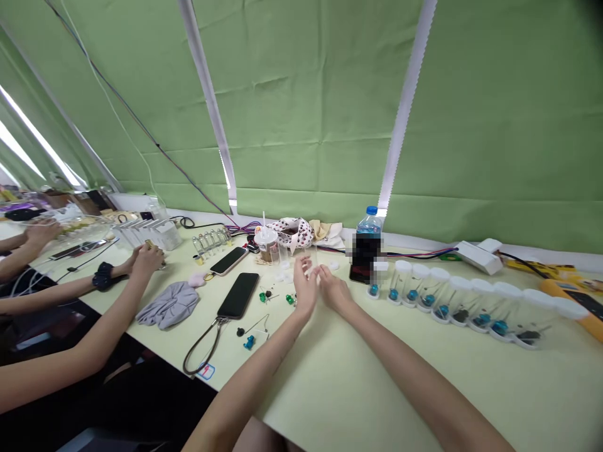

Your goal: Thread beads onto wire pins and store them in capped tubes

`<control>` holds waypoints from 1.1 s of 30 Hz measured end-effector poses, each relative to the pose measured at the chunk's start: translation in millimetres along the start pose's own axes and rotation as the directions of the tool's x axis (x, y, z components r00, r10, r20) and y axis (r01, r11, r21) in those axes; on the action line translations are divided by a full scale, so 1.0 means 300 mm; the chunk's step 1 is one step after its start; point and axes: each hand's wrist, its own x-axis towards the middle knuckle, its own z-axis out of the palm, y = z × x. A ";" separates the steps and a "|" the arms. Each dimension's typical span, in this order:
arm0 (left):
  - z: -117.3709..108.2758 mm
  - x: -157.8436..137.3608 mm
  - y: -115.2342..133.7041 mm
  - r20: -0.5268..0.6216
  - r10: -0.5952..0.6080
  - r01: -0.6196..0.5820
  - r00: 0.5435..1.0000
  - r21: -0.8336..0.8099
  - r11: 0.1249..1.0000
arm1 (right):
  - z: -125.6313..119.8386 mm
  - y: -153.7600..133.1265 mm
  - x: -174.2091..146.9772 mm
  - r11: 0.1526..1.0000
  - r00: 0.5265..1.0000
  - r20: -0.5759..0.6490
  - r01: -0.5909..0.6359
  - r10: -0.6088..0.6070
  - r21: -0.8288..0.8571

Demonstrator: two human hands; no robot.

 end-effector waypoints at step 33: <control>-0.081 -0.152 0.063 0.609 0.259 -0.279 0.749 -0.064 0.958 | -0.071 0.224 -0.584 0.978 0.930 -0.368 0.081 -0.005 0.191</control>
